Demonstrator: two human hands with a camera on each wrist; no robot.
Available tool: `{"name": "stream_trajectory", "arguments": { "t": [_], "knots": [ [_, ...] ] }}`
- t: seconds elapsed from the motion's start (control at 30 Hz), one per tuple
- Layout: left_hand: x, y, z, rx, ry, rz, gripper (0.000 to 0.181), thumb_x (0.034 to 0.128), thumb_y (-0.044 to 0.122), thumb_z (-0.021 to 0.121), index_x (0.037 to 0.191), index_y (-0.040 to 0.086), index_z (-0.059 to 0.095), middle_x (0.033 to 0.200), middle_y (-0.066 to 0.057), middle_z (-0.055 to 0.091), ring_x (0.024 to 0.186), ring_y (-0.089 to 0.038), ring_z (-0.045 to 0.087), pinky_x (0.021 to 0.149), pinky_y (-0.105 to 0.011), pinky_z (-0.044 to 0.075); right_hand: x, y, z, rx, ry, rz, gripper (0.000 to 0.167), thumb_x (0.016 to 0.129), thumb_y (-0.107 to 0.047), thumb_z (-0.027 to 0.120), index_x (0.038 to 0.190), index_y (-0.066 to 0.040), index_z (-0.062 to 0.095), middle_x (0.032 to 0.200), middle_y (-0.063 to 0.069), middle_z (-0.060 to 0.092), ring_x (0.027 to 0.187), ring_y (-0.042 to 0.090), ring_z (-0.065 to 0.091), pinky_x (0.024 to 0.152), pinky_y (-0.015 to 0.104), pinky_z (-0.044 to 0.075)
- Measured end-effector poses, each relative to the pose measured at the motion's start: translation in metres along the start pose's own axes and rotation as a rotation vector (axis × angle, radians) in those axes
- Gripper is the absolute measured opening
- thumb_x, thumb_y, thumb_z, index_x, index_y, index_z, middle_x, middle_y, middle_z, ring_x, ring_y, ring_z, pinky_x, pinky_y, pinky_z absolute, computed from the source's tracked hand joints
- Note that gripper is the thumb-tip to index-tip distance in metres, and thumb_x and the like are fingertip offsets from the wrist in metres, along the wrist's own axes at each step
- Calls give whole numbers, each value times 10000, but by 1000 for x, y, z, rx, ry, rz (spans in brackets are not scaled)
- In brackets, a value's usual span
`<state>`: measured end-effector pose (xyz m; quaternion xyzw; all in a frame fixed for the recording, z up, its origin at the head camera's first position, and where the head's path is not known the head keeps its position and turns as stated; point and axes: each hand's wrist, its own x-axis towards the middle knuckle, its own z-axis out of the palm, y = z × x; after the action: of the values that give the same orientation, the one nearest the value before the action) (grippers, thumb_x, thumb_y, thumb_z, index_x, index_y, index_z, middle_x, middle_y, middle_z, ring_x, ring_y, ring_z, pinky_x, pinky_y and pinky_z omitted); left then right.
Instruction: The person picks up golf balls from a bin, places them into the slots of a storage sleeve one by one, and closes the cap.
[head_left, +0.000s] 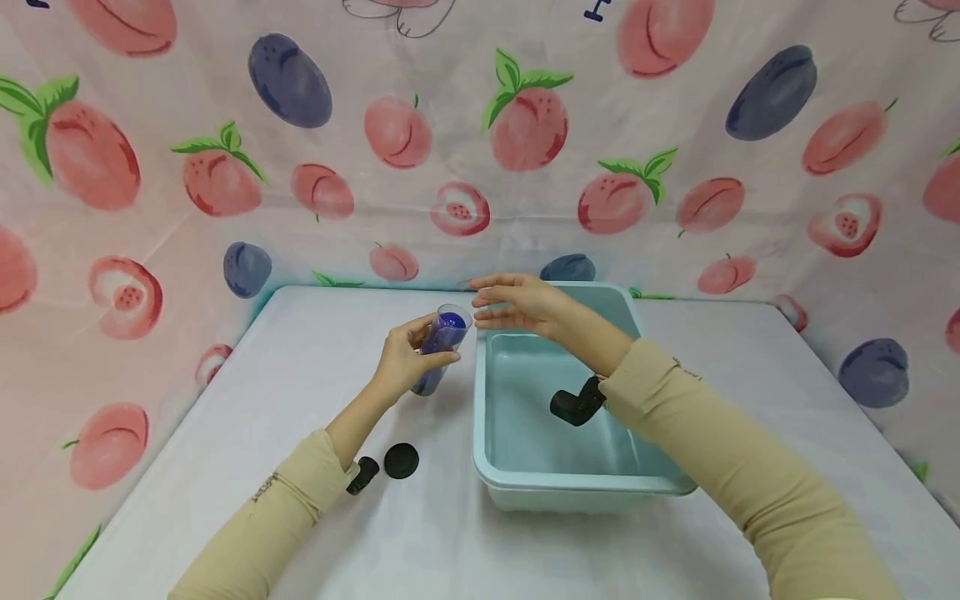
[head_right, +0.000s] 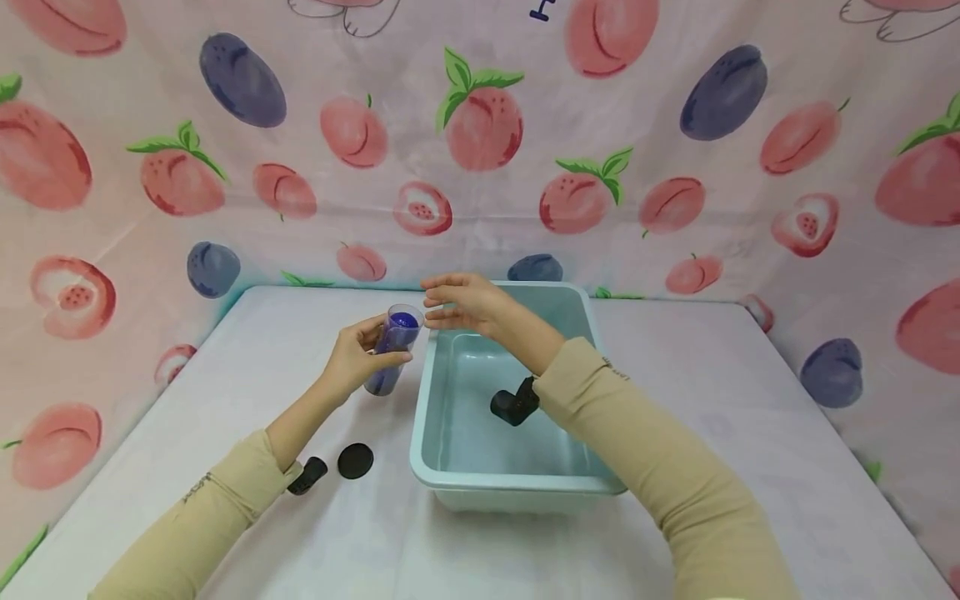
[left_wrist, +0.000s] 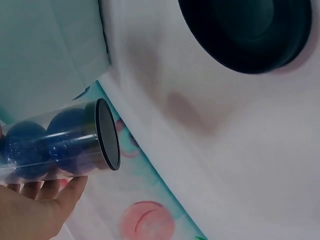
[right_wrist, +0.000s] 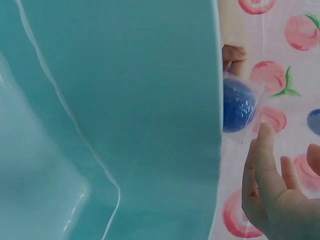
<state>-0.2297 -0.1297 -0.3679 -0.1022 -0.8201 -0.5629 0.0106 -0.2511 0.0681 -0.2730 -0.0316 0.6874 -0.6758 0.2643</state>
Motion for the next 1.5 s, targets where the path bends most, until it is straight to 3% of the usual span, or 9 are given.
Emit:
{"name": "stream_trajectory", "arguments": {
  "t": [0.17, 0.3, 0.5, 0.67, 1.03, 1.4, 1.5],
  "knots": [
    [0, -3, -2, -22, 2, -45, 614, 772, 91, 764, 1323, 52, 497, 1212, -219, 620, 1137, -347, 585, 1008, -518, 424, -8, -3, 3, -1, -7, -11, 420, 987, -95, 452, 1402, -36, 414, 1192, 136, 503, 987, 217, 574, 942, 348, 512],
    [0, -5, -3, -31, -3, -42, 607, 763, 92, 769, 1298, 61, 485, 1200, -214, 617, 1107, -342, 587, 988, -512, 433, -20, -5, 4, 0, 6, -41, 411, 989, -98, 445, 1394, -35, 417, 1249, 161, 494, 1034, 232, 566, 985, 390, 482],
    [-8, -6, -8, -33, 15, -29, 598, 761, 68, 767, 1280, 58, 470, 1176, -220, 616, 1098, -351, 589, 967, -513, 445, -40, -7, 6, -44, 28, -116, 395, 999, -144, 433, 1375, -22, 432, 1133, 98, 572, 973, 179, 618, 920, 373, 524],
    [-16, -14, -17, -10, 7, -7, 616, 805, 48, 726, 1332, 36, 406, 1250, -251, 561, 1197, -393, 526, 1002, -542, 424, -54, -6, 12, -32, 32, -163, 358, 997, -141, 444, 1333, -19, 462, 1058, 63, 593, 900, 140, 651, 890, 359, 538],
    [-31, -30, -39, 14, 50, -74, 633, 875, 144, 672, 1409, 44, 347, 1267, -287, 536, 1238, -408, 492, 1038, -528, 397, -72, 0, 26, -4, -59, -258, 306, 987, -121, 457, 1264, 4, 486, 946, -3, 635, 913, 160, 651, 932, 405, 515],
    [-44, -43, -60, 95, 88, -115, 643, 868, 166, 684, 1404, 19, 360, 1307, -269, 517, 1237, -415, 486, 1035, -528, 400, -84, 22, 64, 49, -36, -303, 228, 963, -71, 477, 1165, 5, 551, 967, 5, 587, 882, 175, 611, 892, 392, 538],
    [-49, -47, -64, 115, 106, -108, 624, 855, 173, 699, 1376, 18, 392, 1268, -273, 549, 1208, -415, 512, 1009, -528, 426, -87, 34, 80, 14, -54, -331, 246, 945, -56, 499, 1169, 27, 556, 971, 22, 585, 864, 157, 619, 870, 388, 547]
  ]
}}
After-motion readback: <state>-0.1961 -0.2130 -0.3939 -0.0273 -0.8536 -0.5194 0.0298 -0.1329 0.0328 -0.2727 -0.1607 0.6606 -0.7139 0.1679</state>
